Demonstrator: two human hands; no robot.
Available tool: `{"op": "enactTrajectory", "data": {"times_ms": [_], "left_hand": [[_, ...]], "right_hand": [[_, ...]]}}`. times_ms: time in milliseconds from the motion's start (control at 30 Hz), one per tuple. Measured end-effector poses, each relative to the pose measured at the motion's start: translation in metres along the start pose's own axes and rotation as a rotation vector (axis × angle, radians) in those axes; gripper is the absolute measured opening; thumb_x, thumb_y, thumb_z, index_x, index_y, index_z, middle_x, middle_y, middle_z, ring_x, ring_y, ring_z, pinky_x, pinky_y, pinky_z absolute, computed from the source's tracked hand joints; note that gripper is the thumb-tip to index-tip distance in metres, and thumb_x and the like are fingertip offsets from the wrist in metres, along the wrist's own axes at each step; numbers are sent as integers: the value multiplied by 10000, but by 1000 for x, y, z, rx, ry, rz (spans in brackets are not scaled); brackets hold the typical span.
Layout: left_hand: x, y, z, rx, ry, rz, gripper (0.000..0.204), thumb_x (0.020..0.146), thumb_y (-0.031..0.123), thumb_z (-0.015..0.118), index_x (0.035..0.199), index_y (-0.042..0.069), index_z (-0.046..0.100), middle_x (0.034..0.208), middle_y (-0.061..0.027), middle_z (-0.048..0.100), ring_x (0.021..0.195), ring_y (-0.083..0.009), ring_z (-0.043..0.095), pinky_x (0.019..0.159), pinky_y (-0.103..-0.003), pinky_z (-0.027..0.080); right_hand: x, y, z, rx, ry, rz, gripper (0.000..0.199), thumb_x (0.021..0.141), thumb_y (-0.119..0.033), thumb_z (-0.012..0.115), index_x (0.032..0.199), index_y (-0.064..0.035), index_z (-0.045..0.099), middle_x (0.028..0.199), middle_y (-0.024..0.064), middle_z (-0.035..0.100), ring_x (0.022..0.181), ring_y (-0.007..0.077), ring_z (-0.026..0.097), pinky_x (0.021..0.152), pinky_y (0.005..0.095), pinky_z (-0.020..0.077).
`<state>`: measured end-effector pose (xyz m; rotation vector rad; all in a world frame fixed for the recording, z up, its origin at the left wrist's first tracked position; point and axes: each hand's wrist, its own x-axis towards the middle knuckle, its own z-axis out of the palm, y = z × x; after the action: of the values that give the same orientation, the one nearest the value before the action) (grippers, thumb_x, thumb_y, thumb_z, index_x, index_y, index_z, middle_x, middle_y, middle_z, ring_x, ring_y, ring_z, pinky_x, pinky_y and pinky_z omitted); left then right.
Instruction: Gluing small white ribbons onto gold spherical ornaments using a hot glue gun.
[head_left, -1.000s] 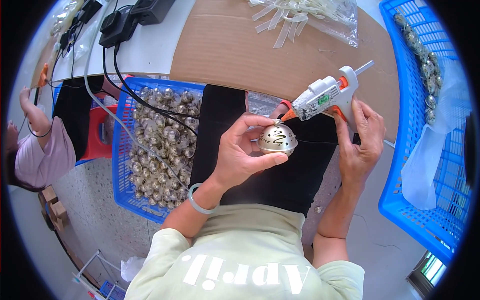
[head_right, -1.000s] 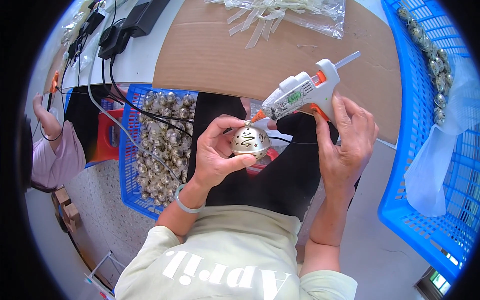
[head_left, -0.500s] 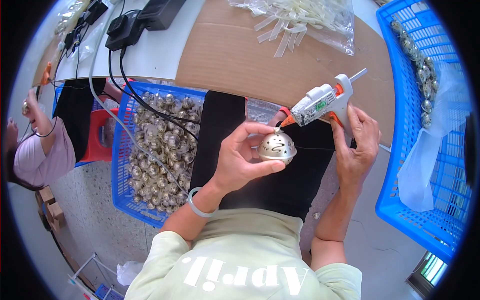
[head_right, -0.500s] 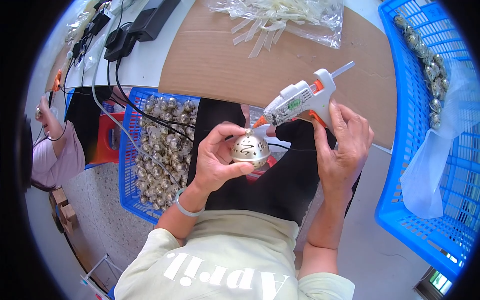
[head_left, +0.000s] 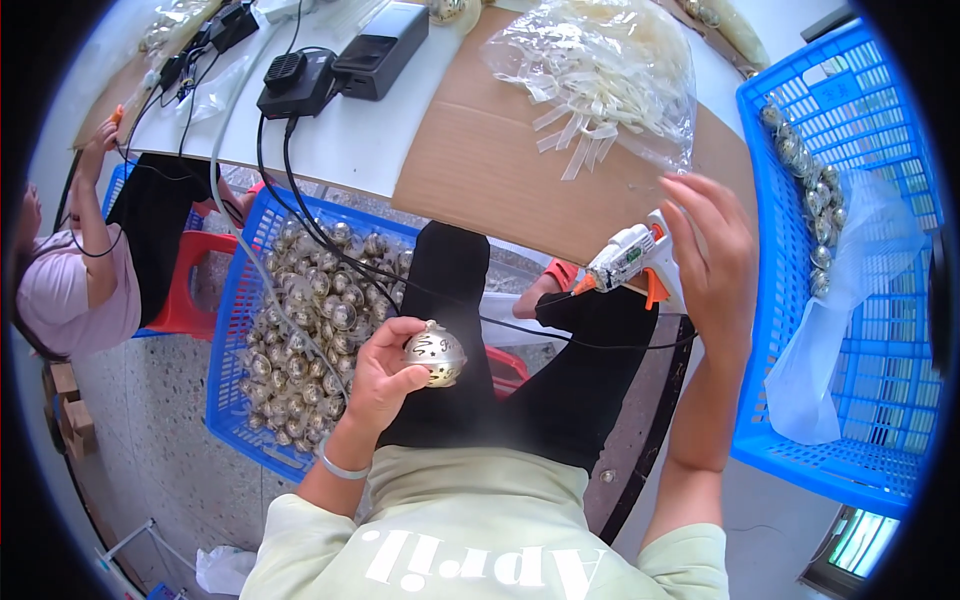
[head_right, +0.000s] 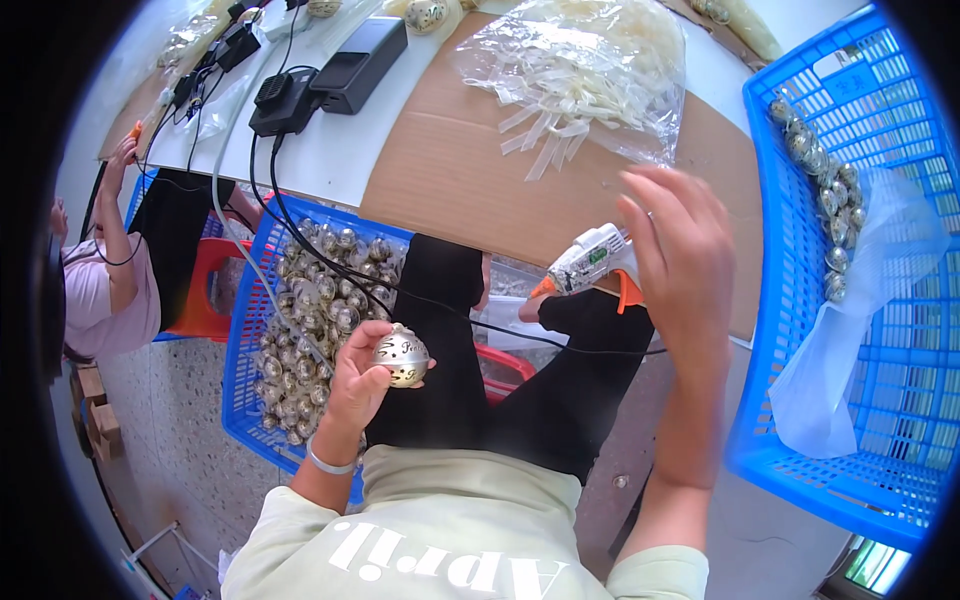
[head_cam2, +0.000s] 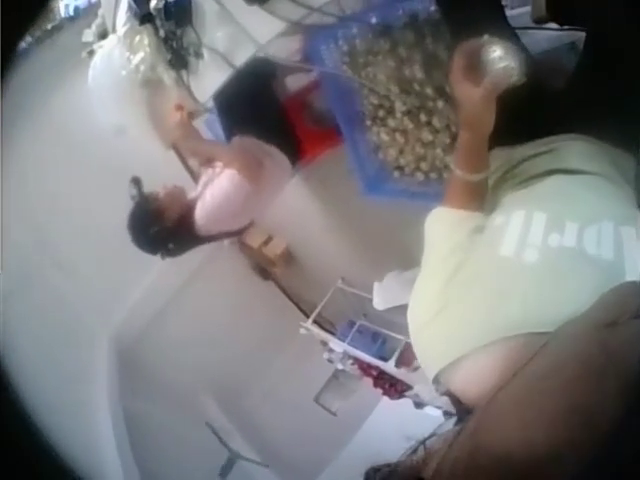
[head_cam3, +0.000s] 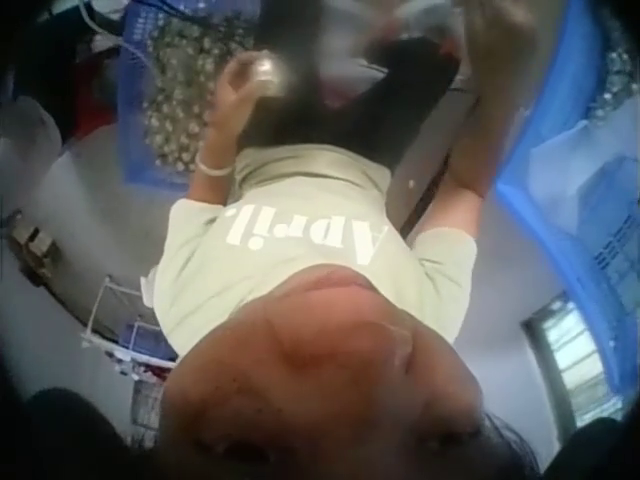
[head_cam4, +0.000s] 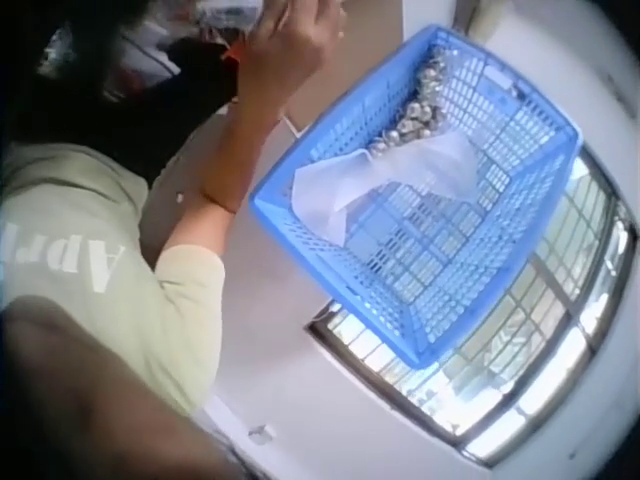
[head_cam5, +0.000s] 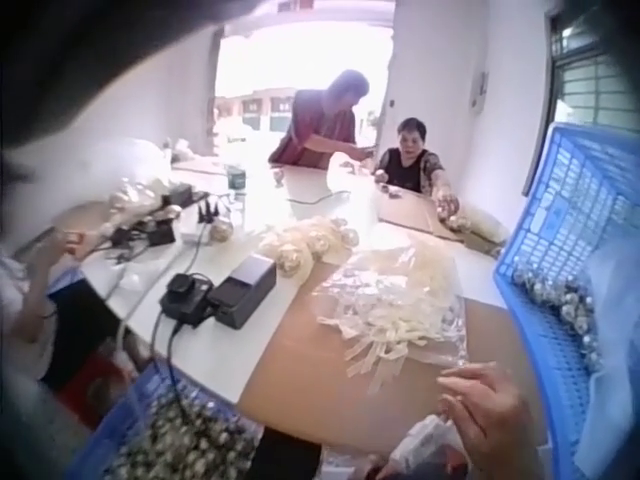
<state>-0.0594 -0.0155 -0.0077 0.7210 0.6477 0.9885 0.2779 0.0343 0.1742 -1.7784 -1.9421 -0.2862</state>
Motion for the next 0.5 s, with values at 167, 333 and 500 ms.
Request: {"op": "enactTrajectory", "data": {"times_ms": [167, 333, 500], "left_hand": [[-16, 11, -2, -22, 14, 30, 578, 822, 236, 837, 1272, 38, 534, 1114, -160, 676, 989, -376, 715, 758, -423, 651], [-25, 17, -9, -44, 23, -5, 575, 819, 214, 837, 1272, 33, 533, 1109, -167, 674, 993, -371, 716, 760, -422, 649], [-30, 23, -18, -20, 38, -7, 581, 807, 203, 844, 1263, 21, 533, 1106, -160, 673, 993, -352, 718, 764, -419, 648]], "right_hand": [[73, -1, 55, 127, -223, -43, 159, 910, -150, 685, 991, -18, 720, 1000, 153, 647, 1027, 318, 601, 909, 396, 469], [98, 8, 80, 77, -381, -78, 162, 871, -192, 715, 938, -44, 716, 927, 137, 619, 1034, 296, 566, 930, 401, 441], [91, -3, 65, 168, -394, -90, 173, 887, -218, 721, 948, -57, 711, 917, 126, 643, 987, 273, 604, 911, 384, 457]]}}
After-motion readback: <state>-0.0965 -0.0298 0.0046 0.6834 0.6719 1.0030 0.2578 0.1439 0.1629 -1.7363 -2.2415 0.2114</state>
